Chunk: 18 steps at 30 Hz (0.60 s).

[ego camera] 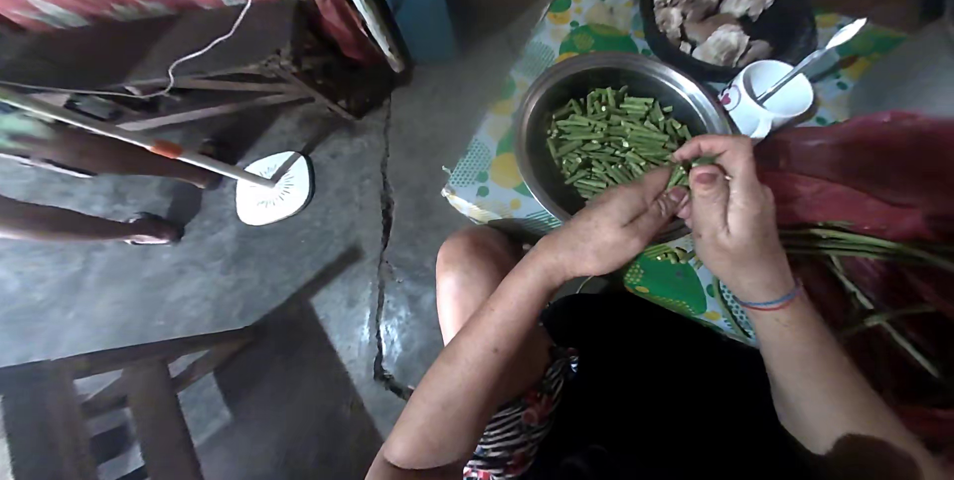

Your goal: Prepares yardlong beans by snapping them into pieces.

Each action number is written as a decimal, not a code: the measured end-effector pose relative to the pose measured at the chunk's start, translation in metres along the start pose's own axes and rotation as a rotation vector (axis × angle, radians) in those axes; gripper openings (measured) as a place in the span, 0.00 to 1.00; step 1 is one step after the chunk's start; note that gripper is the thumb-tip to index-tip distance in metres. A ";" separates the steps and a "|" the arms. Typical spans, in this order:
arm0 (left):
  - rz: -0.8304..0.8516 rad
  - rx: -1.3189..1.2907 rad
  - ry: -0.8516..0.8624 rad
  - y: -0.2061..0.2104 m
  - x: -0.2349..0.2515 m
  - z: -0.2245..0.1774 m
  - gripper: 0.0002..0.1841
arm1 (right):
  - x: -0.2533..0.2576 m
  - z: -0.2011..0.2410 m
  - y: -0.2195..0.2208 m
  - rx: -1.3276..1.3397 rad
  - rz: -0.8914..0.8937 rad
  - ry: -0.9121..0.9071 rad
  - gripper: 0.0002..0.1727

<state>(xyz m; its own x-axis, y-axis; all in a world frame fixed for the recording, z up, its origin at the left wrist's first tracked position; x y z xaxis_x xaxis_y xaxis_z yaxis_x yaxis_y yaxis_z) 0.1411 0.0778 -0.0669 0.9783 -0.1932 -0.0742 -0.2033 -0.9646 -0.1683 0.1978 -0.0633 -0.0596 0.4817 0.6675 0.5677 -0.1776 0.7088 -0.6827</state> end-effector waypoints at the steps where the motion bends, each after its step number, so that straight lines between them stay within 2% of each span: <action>1: -0.011 0.035 0.015 0.000 0.000 0.000 0.14 | 0.001 -0.002 0.000 0.027 0.014 0.044 0.25; 5: -0.019 0.077 0.071 -0.001 0.000 -0.001 0.15 | 0.011 -0.021 -0.002 0.150 0.093 0.236 0.26; 9: -0.059 0.076 -0.084 -0.005 0.004 0.006 0.15 | 0.016 -0.025 -0.011 0.224 0.123 0.217 0.34; 10: -0.062 0.077 -0.103 -0.005 0.004 0.007 0.15 | 0.016 -0.021 -0.011 0.238 0.135 0.171 0.31; 13: -0.028 0.059 -0.126 -0.003 0.003 0.006 0.16 | 0.017 -0.010 -0.009 0.200 0.144 0.088 0.14; 18: 0.023 0.016 -0.199 -0.005 0.002 0.004 0.16 | 0.019 -0.014 -0.014 0.242 0.079 0.164 0.10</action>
<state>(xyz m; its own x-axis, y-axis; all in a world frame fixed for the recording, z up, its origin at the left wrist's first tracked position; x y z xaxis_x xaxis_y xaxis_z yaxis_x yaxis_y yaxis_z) 0.1439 0.0826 -0.0707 0.9468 -0.1742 -0.2708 -0.2275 -0.9571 -0.1796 0.2215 -0.0641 -0.0458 0.5869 0.6908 0.4223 -0.4097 0.7032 -0.5811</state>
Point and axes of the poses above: each hand's wrist, its own x-axis towards the middle knuckle, its own y-axis out of the palm, z = x × y, the point moved 3 cm from there along x, towards the middle knuckle, and after that the axes turned 15 degrees about -y, right-handed, at the moved point
